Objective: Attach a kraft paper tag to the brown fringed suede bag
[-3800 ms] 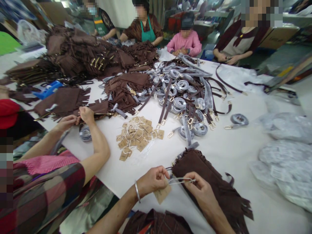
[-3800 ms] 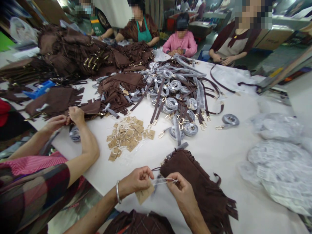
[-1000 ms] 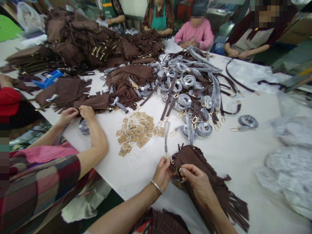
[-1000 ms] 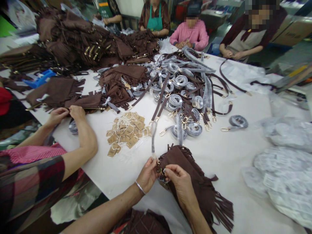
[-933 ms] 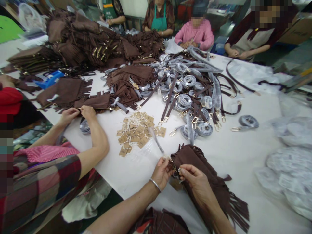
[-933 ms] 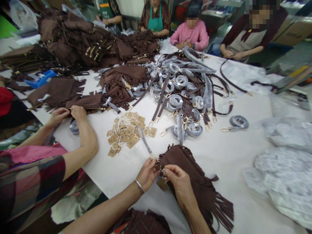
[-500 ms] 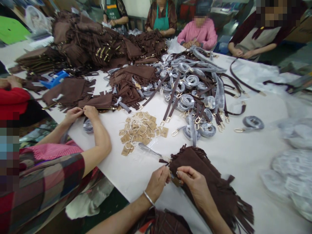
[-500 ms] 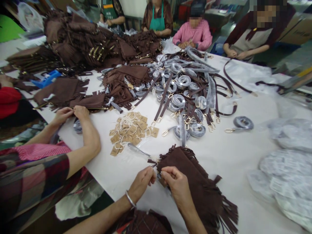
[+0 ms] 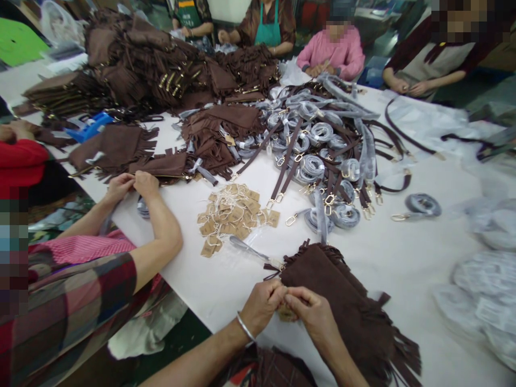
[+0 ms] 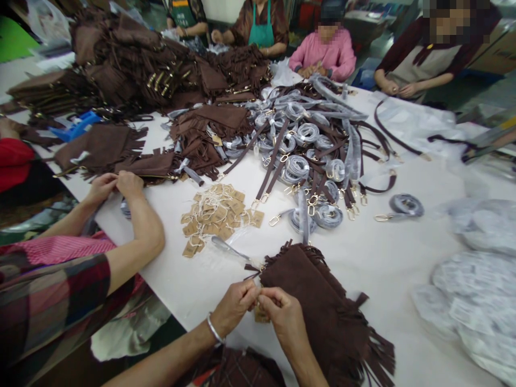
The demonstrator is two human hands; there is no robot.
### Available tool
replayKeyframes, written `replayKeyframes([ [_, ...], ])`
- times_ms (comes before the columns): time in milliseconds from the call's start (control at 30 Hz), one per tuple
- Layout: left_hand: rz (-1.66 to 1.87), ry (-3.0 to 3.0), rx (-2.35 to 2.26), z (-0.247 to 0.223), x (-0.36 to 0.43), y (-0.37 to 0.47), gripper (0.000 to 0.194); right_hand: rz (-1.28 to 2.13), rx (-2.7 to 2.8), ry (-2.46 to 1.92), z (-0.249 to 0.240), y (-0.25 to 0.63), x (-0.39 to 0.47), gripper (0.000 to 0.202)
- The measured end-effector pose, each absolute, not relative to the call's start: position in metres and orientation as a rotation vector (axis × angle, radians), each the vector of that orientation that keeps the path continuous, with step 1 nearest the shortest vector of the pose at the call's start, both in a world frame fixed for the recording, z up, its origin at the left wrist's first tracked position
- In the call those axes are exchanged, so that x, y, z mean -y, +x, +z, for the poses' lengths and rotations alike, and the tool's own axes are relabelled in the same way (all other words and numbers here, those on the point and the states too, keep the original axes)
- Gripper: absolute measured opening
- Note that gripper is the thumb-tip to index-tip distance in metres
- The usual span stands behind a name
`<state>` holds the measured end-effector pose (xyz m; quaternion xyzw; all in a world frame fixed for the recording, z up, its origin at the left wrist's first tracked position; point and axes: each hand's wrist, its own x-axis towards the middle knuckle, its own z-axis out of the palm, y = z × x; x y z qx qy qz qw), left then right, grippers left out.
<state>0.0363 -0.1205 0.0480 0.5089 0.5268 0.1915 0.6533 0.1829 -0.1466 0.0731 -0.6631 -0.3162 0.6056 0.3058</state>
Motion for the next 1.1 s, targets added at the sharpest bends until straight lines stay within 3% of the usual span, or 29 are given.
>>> replayKeyframes([
  [167, 0.308, 1.084, -1.105, 0.041, 0.119, 0.032, 0.054, 1.503, 1.068, -1.821, 0.072, 0.180, 0.148, 0.023],
  [333, 0.317, 1.318, -1.156, 0.036, 0.109, 0.030, 0.040, 1.640, 1.035, -1.727, 0.060, 0.181, 0.153, 0.047],
  [567, 0.386, 1.012, -1.133, 0.030, 0.104, 0.020, 0.039, 1.710, 0.806, -1.692, 0.051, 0.180, 0.155, 0.062],
  [833, 0.267, 0.935, -1.024, 0.031, 0.112, 0.025, 0.024, 1.610, 1.060, -1.750, 0.057, 0.182, 0.155, 0.057],
  [1100, 0.393, 1.031, -1.003, 0.032, 0.109, 0.020, 0.036, 1.615, 0.962, -1.723, 0.054, 0.184, 0.156, 0.055],
])
